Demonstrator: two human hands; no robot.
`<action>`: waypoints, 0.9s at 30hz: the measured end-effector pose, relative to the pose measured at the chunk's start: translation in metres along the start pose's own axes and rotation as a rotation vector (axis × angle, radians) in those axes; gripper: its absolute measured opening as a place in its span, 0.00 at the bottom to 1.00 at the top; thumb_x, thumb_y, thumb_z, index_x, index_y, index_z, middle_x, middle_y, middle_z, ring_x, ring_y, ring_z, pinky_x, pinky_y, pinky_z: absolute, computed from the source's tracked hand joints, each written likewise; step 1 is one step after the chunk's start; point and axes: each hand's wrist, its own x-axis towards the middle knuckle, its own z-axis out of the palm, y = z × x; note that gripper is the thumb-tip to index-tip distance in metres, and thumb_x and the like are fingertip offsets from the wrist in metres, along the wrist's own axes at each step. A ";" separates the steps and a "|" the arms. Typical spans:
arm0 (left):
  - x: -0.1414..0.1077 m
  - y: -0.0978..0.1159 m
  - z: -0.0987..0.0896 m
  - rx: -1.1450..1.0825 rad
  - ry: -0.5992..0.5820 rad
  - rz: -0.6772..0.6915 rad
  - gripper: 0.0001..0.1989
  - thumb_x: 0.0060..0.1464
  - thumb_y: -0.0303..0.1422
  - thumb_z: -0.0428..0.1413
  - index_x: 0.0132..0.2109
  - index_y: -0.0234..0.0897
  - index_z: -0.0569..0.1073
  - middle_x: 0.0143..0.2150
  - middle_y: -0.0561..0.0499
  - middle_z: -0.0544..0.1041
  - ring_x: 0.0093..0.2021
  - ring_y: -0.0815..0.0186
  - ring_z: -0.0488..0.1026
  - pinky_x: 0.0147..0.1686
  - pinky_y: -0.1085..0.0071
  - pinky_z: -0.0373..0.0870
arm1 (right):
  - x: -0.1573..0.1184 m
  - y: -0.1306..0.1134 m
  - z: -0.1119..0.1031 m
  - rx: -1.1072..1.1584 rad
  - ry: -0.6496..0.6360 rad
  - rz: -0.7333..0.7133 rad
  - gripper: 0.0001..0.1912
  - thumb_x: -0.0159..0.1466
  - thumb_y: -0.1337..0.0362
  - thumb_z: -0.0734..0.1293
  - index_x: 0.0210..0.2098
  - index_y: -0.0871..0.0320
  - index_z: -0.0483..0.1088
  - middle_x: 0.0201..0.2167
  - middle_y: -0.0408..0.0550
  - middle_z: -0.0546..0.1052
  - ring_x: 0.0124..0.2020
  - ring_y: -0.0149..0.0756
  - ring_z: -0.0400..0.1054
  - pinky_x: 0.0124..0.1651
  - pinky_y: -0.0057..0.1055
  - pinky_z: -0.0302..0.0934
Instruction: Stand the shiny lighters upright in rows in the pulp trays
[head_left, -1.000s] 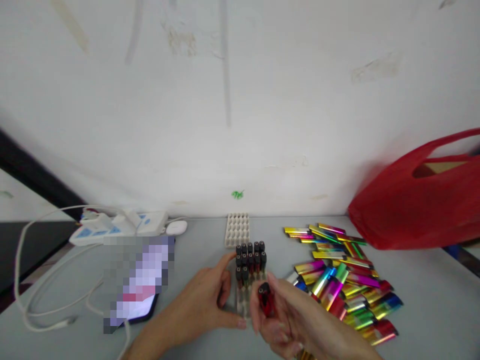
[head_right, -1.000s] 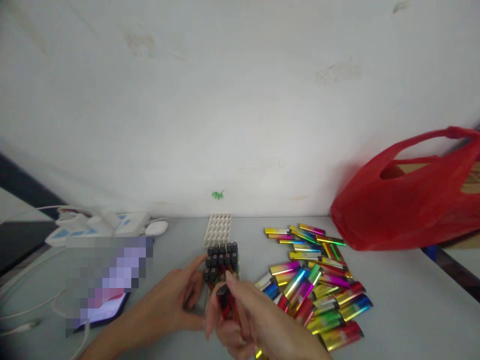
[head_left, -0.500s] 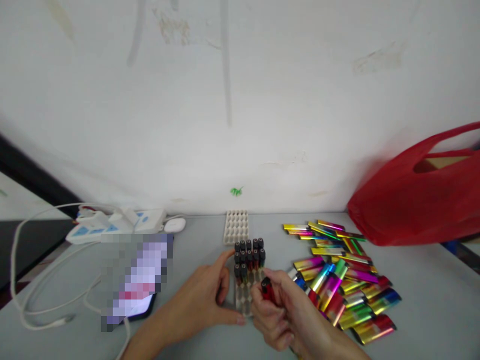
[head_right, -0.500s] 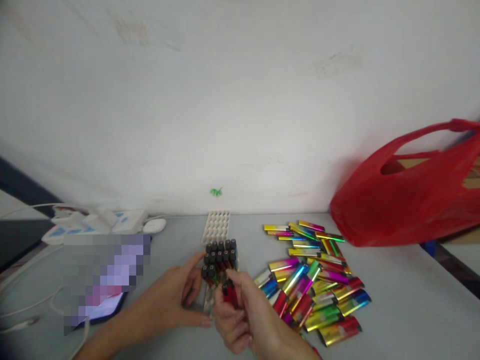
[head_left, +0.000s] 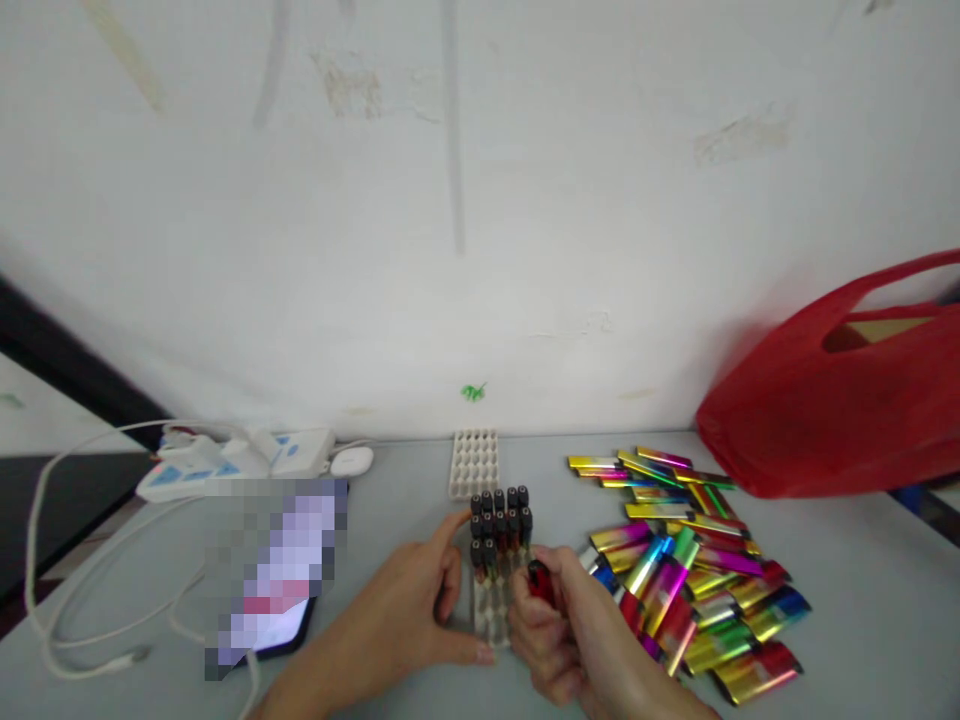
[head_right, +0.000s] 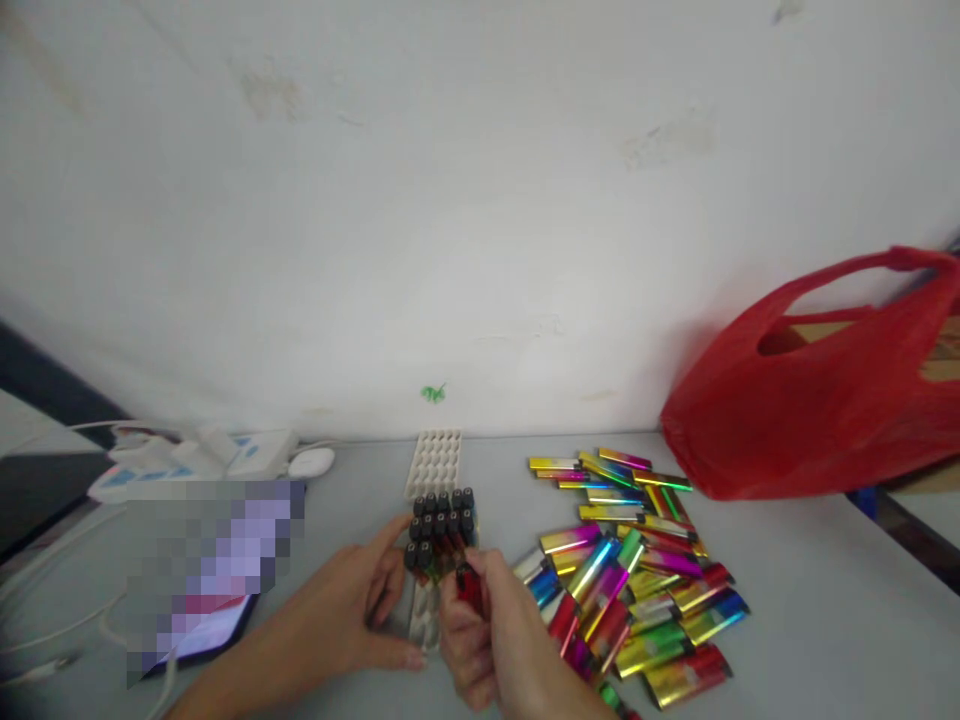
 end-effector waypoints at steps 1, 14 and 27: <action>0.000 0.000 0.000 -0.001 -0.002 -0.003 0.60 0.46 0.43 0.83 0.79 0.43 0.62 0.29 0.64 0.74 0.29 0.61 0.72 0.30 0.69 0.57 | 0.000 0.000 0.001 0.002 0.029 0.029 0.27 0.69 0.41 0.58 0.22 0.51 0.52 0.17 0.30 0.47 0.19 0.26 0.29 0.22 0.29 0.25; -0.001 0.000 0.000 -0.030 0.000 0.012 0.60 0.47 0.44 0.82 0.79 0.43 0.61 0.30 0.63 0.74 0.30 0.61 0.72 0.30 0.69 0.57 | 0.002 -0.002 0.008 0.042 0.136 0.141 0.33 0.81 0.51 0.41 0.21 0.52 0.53 0.18 0.30 0.46 0.21 0.28 0.26 0.22 0.26 0.25; -0.001 0.003 0.000 -0.051 -0.004 0.012 0.58 0.47 0.39 0.82 0.79 0.44 0.62 0.30 0.63 0.74 0.29 0.63 0.71 0.30 0.70 0.56 | 0.004 0.001 0.003 0.073 -0.079 0.059 0.37 0.57 0.27 0.74 0.24 0.52 0.57 0.17 0.29 0.53 0.19 0.23 0.34 0.22 0.28 0.26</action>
